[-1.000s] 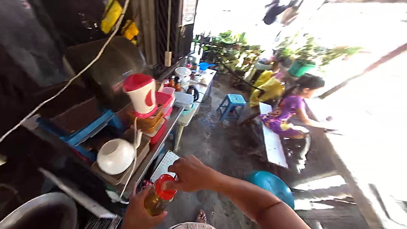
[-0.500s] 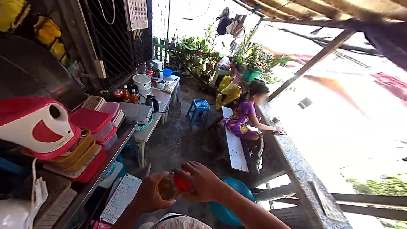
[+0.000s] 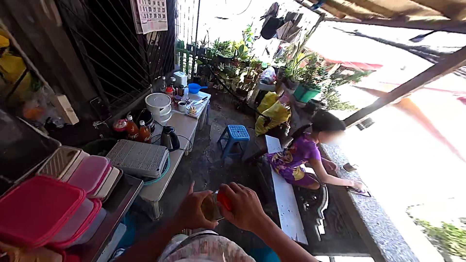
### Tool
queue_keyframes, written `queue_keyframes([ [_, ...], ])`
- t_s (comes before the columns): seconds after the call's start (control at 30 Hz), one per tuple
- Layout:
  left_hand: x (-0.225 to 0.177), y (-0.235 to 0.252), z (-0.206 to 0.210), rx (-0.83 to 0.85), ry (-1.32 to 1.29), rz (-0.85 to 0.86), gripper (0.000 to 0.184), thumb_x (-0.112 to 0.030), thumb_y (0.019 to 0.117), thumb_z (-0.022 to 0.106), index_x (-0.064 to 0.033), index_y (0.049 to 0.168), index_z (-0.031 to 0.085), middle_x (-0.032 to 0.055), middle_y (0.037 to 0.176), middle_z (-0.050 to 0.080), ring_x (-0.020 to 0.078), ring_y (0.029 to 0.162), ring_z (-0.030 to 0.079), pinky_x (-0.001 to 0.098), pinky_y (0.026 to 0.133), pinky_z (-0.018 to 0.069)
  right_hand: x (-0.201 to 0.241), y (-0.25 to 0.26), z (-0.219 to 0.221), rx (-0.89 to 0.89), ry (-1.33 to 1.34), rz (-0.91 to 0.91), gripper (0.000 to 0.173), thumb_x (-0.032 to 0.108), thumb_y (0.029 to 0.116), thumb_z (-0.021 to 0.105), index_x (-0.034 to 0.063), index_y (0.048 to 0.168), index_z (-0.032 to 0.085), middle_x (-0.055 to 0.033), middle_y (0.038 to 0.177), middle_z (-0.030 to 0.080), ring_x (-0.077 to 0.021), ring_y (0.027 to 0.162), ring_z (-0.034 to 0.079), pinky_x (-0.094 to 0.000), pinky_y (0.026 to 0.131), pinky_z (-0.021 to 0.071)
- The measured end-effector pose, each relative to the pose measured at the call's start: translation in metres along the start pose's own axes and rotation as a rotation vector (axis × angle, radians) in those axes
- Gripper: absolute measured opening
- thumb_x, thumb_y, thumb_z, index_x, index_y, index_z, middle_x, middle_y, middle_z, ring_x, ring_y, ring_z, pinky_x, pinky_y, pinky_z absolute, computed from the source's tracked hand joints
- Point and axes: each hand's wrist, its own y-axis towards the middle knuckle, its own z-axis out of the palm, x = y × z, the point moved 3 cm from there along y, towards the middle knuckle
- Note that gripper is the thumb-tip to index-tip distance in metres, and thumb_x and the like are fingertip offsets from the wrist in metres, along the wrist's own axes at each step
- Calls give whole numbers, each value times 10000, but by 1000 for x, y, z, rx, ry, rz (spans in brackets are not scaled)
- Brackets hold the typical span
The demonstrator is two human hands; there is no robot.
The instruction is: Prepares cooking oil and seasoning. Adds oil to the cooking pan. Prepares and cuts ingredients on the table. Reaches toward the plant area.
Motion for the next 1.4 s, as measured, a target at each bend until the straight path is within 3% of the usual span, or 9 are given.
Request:
queue_keyframes([
  [0.2,45,153,-42,41,-28,184,857,-556,628,896,-136,1328,635,-26,1151,737,89,1178,650,647,1262,95,-98,87,2,-149,-27,74,620,669,943,474,171,1216,723,-63,893,692,-234,757,689,-411,594,573],
  [0.33,75,249,-53,64,-17,207,872,-535,639,906,-129,1356,621,-21,1170,733,114,1199,646,665,1257,68,-171,134,14,-93,61,161,833,827,906,420,214,1441,600,-86,1010,675,-243,844,674,-439,675,582],
  [0.43,103,321,-50,6,-41,225,883,-533,621,922,-122,1346,628,-10,1164,737,126,1194,654,682,1250,83,-229,173,30,-76,195,200,1017,853,799,592,240,1590,411,-105,1218,645,-230,1021,669,-463,830,602],
  [0.57,146,420,-48,-127,-51,209,892,-508,600,937,-116,1340,631,5,1186,734,143,1208,652,699,1243,88,-315,241,55,-117,368,220,1094,669,759,812,172,1615,346,-133,1376,587,-203,1136,658,-417,908,613],
  [0.77,210,534,-78,-347,-54,102,898,-596,593,899,-94,1299,663,24,1169,738,165,1185,665,721,1222,162,-419,373,81,-44,677,144,1013,381,751,927,94,1563,394,-163,1419,569,-212,1208,643,-403,976,602],
  [1.1,349,657,-136,-460,-63,-226,948,-496,620,939,-89,1398,582,48,1310,680,188,1296,596,672,1243,181,-524,611,171,273,828,-126,846,363,754,916,66,1442,523,-132,1345,625,-176,1186,648,-360,1009,577],
  [1.2,407,711,-156,-455,-44,-391,1088,-489,635,916,-163,1554,433,41,1461,590,217,1398,511,645,1244,206,-554,690,205,302,786,-142,836,371,749,911,69,1431,536,-132,1334,632,-179,1175,654,-367,1001,580],
  [1.3,448,759,-181,-390,-11,-620,1217,-645,720,829,-158,1650,212,91,1570,477,254,1444,453,544,1235,282,-588,765,234,305,716,-121,835,371,730,914,77,1420,548,-138,1321,636,-201,1163,662,-400,1000,583],
  [1.4,475,789,-206,-418,5,-678,862,-564,866,742,-150,1561,444,87,1499,556,255,1389,517,492,1189,377,-626,846,262,293,666,-86,848,380,729,912,71,1425,540,-159,1326,644,-252,1179,663,-465,1012,573],
])
